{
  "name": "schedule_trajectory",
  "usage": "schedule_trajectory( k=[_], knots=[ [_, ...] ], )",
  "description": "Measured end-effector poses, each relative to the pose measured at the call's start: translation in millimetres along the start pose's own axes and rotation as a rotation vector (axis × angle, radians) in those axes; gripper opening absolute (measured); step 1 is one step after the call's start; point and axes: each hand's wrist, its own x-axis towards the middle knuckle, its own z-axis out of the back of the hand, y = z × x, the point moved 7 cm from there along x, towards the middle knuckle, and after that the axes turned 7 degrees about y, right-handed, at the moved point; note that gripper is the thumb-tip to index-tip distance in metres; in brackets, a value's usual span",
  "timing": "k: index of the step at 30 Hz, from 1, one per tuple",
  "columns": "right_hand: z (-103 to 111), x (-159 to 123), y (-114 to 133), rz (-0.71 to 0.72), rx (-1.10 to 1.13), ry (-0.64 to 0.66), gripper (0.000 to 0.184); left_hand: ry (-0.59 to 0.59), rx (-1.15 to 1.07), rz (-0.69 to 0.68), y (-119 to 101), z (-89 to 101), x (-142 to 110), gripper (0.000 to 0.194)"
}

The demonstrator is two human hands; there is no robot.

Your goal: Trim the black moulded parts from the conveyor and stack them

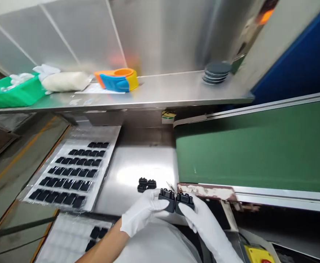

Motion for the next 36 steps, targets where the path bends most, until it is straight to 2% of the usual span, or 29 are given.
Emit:
schedule_trajectory(
  k=[2,6,8,12,15,20,25,27,29,32,36],
  knots=[
    [-24.0,3.6,3.0,0.056,0.002,0.035,0.042,-0.036,0.062,-0.076,4.3,22.6,-16.7,0.037],
    [-56.0,-3.6,21.1,0.290,-0.062,0.098,0.042,-0.162,0.421,-0.341,-1.4,52.7,-45.7,0.021],
    [-65.0,-11.6,33.2,0.456,-0.172,0.077,0.043,-0.175,0.555,-0.542,-9.0,56.2,-61.1,0.020],
    [-79.7,-33.4,59.0,0.829,-0.381,-0.028,0.058,-0.183,0.807,-1.005,-25.7,50.5,-98.1,0.050],
    [-90.6,-42.5,71.3,0.930,-0.484,-0.093,0.064,-0.187,0.885,-1.162,-32.2,49.5,-114.9,0.055],
    [-102.1,-47.2,81.3,0.948,-0.529,-0.138,0.060,-0.152,0.843,-1.211,-37.4,55.9,-122.1,0.052],
    [-103.8,-47.6,79.2,0.926,-0.443,-0.144,0.054,-0.128,0.819,-1.222,-35.0,61.7,-119.7,0.049],
    [-101.7,-43.9,71.5,0.850,-0.395,-0.159,0.045,-0.114,0.813,-1.199,-35.6,62.4,-118.3,0.043],
    [-98.6,-36.5,58.8,0.706,-0.370,-0.167,0.036,-0.110,0.808,-1.162,-39.4,62.2,-118.2,0.032],
    [-93.3,-26.4,41.8,0.494,-0.385,-0.177,0.031,-0.115,0.876,-1.053,-48.5,59.3,-119.4,0.021],
    [-91.0,-23.7,44.7,0.408,-0.566,-0.229,0.033,-0.114,1.032,-0.708,-52.0,61.1,-113.4,0.013]
  ],
)
